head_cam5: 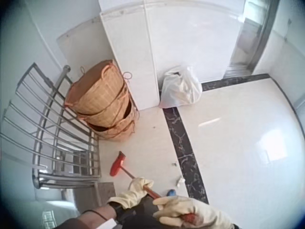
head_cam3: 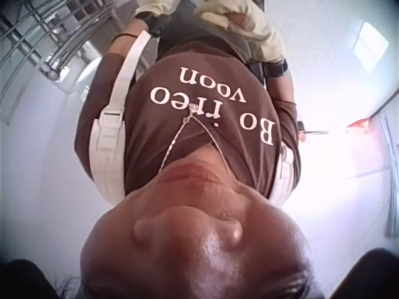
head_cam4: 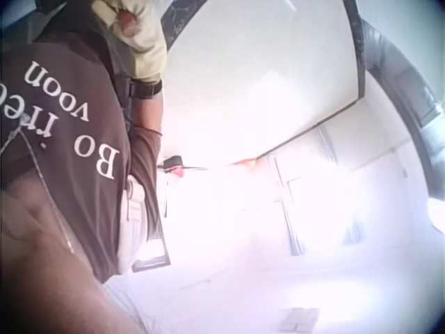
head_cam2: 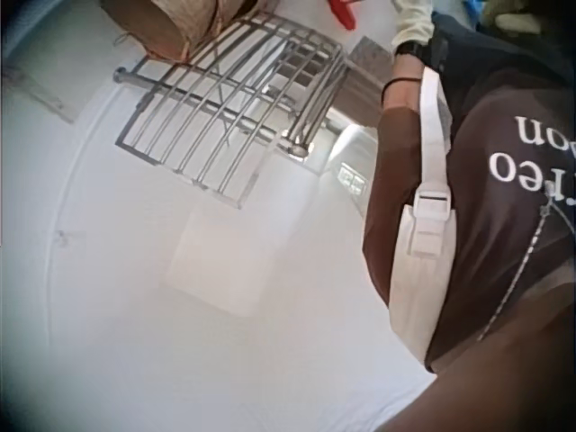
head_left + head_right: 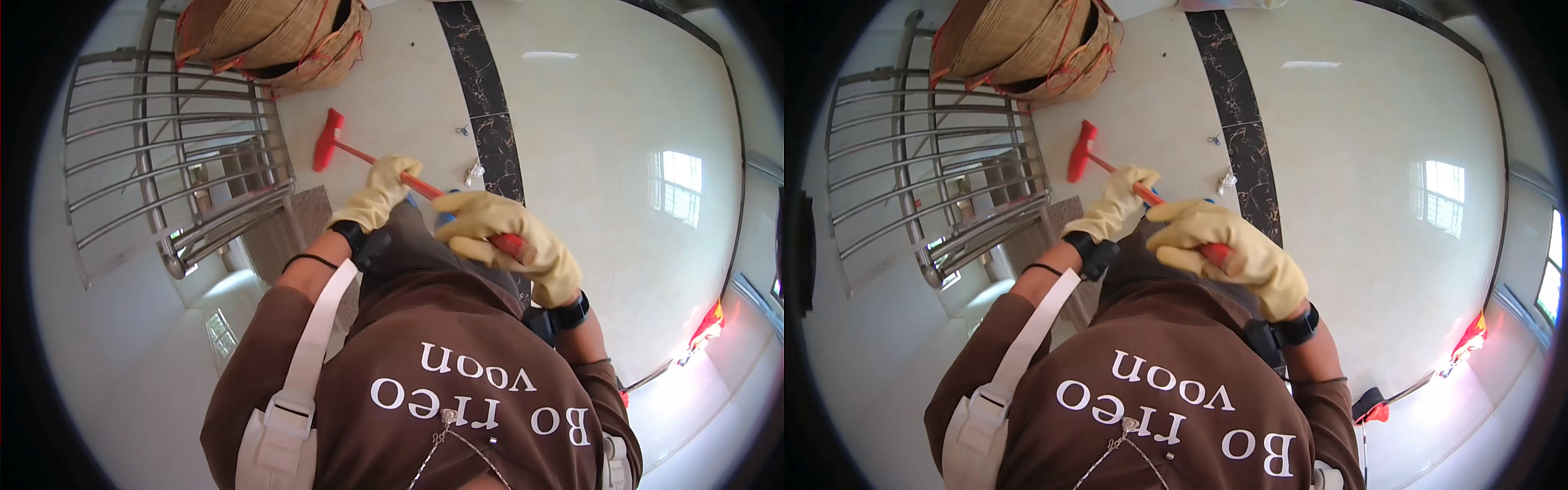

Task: The recorder wipes window frames and glass with a purple cloth, wipes a wooden door, and then sweeps the tiled floor using a red broom.

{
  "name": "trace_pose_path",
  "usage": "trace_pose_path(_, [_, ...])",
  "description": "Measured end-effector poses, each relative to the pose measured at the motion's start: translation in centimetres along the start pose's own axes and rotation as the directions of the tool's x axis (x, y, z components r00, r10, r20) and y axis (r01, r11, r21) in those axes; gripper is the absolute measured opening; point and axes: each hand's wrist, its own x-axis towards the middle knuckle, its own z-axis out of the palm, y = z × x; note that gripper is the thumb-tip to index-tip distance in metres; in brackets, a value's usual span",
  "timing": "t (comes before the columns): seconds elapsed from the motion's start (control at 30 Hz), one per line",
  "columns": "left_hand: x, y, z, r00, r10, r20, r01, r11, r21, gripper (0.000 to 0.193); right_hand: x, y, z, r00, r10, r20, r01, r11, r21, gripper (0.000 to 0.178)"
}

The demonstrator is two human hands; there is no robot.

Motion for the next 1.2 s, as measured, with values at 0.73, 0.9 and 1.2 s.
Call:
trace_pose_path(0.73, [31.2,4.3,-9.6,0.983,0.173,0.059,-0.165,0.980,-0.113,0.019,14.3,-3.2,-17.8,0.924,-0.005,-0.382,0.006,1.000,-0.001,0.013])
trace_pose_path(0.9, [42.2,5.6,-11.6,0.913,0.393,0.112,-0.342,0.884,-0.318,0.011,23.6,-6.8,-23.7,0.804,0.149,-0.575,-0.054,0.982,0.179,0.025])
trace_pose_path(1.2, [54.6,16.3,-21.5,0.887,0.441,0.140,-0.423,0.895,-0.140,0.014,34.0,-10.7,-38.9,0.775,-0.629,-0.062,0.611,0.770,-0.187,0.024])
